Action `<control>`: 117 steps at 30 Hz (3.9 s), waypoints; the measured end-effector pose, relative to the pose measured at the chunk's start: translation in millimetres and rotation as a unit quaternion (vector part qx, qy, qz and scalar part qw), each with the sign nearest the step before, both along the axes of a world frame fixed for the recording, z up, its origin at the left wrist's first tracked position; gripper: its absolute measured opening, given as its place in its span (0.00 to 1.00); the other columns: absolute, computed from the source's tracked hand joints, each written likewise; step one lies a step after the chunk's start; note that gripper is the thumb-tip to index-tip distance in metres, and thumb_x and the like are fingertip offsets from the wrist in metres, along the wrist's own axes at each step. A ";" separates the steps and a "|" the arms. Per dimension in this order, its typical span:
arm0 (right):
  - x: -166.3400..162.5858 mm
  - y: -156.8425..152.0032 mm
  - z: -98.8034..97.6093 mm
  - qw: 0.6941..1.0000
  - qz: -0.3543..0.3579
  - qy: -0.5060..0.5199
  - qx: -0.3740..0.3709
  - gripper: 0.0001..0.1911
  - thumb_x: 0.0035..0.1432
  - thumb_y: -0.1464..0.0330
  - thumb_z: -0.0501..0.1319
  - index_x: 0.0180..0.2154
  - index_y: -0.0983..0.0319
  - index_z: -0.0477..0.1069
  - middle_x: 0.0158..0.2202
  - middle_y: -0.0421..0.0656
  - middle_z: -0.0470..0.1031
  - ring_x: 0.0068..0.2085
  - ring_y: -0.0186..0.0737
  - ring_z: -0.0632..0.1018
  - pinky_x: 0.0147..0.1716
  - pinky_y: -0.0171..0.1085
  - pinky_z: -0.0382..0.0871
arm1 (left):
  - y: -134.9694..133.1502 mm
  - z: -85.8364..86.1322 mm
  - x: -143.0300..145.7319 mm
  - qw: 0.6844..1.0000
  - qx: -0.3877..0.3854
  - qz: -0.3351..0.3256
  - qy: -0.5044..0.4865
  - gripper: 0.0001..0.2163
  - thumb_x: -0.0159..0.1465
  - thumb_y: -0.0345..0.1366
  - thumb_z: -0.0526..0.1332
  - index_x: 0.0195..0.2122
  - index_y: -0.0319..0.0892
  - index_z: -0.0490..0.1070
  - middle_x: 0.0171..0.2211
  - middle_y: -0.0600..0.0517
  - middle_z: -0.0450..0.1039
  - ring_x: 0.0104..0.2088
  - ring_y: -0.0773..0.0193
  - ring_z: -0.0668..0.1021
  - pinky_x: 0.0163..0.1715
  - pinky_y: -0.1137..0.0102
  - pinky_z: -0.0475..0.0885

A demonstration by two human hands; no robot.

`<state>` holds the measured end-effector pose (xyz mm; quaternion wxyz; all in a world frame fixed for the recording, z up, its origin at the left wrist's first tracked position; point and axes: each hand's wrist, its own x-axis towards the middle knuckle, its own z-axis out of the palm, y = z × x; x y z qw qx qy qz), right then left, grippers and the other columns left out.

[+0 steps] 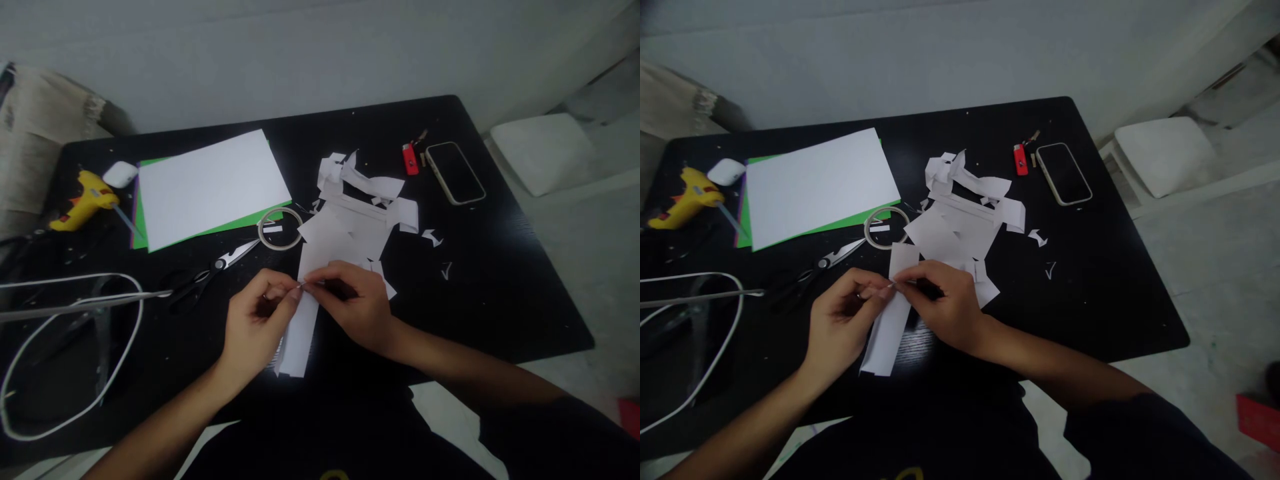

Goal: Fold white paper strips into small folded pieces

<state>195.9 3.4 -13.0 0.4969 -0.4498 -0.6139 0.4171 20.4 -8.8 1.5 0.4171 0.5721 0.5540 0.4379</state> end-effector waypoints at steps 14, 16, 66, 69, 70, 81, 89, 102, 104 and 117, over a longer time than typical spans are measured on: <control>1.2 0.1 -2.1 1.000 0.010 -0.020 -0.016 0.06 0.62 0.70 0.72 0.41 0.58 0.81 0.32 0.38 0.82 0.29 0.35 0.79 0.33 0.36 0.76 | 5.1 4.9 -7.7 0.999 -0.016 -0.023 0.023 0.05 0.64 0.33 0.67 0.30 0.42 0.78 0.36 0.51 0.80 0.34 0.66 0.82 0.29 0.76 0.75; 1.8 1.0 -0.6 0.999 0.025 -0.023 -0.032 0.06 0.61 0.71 0.73 0.41 0.58 0.81 0.31 0.37 0.82 0.29 0.34 0.79 0.32 0.36 0.75 | 6.7 4.4 -10.4 0.999 -0.029 -0.032 0.029 0.05 0.64 0.33 0.67 0.30 0.41 0.77 0.36 0.51 0.81 0.34 0.66 0.81 0.29 0.76 0.74; 7.4 3.5 6.4 0.996 0.038 0.037 -0.077 0.09 0.62 0.72 0.67 0.41 0.55 0.84 0.33 0.40 0.79 0.32 0.37 0.79 0.30 0.37 0.74 | 1.9 -6.1 -20.8 0.965 0.171 -0.138 0.140 0.11 0.67 0.27 0.65 0.49 0.44 0.76 0.38 0.51 0.82 0.35 0.65 0.83 0.37 0.72 0.80; 7.4 4.1 5.7 0.995 0.044 0.050 -0.080 0.09 0.62 0.73 0.67 0.41 0.55 0.84 0.34 0.41 0.79 0.34 0.37 0.81 0.32 0.37 0.75 | 2.0 -5.7 -21.1 0.964 0.173 -0.146 0.139 0.11 0.67 0.26 0.65 0.49 0.43 0.76 0.37 0.51 0.81 0.34 0.65 0.82 0.37 0.72 0.79; 7.5 4.2 5.8 0.994 0.045 0.052 -0.080 0.09 0.61 0.73 0.68 0.41 0.55 0.84 0.34 0.41 0.79 0.34 0.37 0.80 0.32 0.37 0.75 | 2.4 -5.4 -20.9 0.965 0.170 -0.148 0.138 0.10 0.67 0.26 0.65 0.49 0.43 0.76 0.37 0.51 0.81 0.34 0.65 0.82 0.36 0.72 0.79; 8.6 7.9 7.6 0.989 0.060 0.072 -0.113 0.10 0.62 0.74 0.65 0.41 0.56 0.83 0.38 0.41 0.82 0.40 0.39 0.83 0.39 0.39 0.77 | 4.4 -1.2 -20.1 0.970 0.144 -0.151 0.128 0.09 0.69 0.24 0.60 0.45 0.43 0.75 0.38 0.50 0.79 0.37 0.64 0.81 0.39 0.70 0.76; 7.2 7.6 1.5 0.992 0.048 0.041 -0.109 0.06 0.62 0.70 0.68 0.41 0.56 0.84 0.36 0.42 0.81 0.37 0.40 0.82 0.38 0.40 0.78 | 8.5 -0.5 -16.1 0.994 -0.061 -0.092 0.010 0.04 0.69 0.37 0.65 0.40 0.43 0.77 0.30 0.53 0.78 0.26 0.67 0.75 0.25 0.72 0.68; 10.7 24.0 -12.1 0.980 0.083 0.046 -0.175 0.26 0.55 0.70 0.73 0.56 0.54 0.75 0.37 0.38 0.80 0.29 0.34 0.77 0.33 0.38 0.77 | 24.0 -21.1 -14.9 0.977 -0.121 -0.129 -0.116 0.14 0.62 0.38 0.72 0.42 0.43 0.69 0.30 0.56 0.73 0.29 0.68 0.76 0.31 0.73 0.71; 13.6 28.2 -11.5 0.974 0.104 0.022 -0.200 0.22 0.54 0.68 0.74 0.51 0.57 0.77 0.29 0.34 0.76 0.24 0.32 0.71 0.26 0.34 0.69 | 26.1 -23.5 -18.8 0.979 -0.104 -0.150 -0.091 0.13 0.64 0.40 0.71 0.43 0.42 0.69 0.31 0.54 0.75 0.30 0.67 0.77 0.31 0.73 0.72; 15.1 40.8 -13.3 0.920 0.203 0.141 -0.305 0.12 0.49 0.63 0.77 0.35 0.60 0.82 0.35 0.39 0.81 0.37 0.37 0.78 0.42 0.38 0.70 | 33.4 -18.4 -33.7 0.972 0.064 -0.186 0.126 0.08 0.69 0.41 0.68 0.43 0.43 0.75 0.33 0.55 0.78 0.34 0.65 0.79 0.35 0.71 0.72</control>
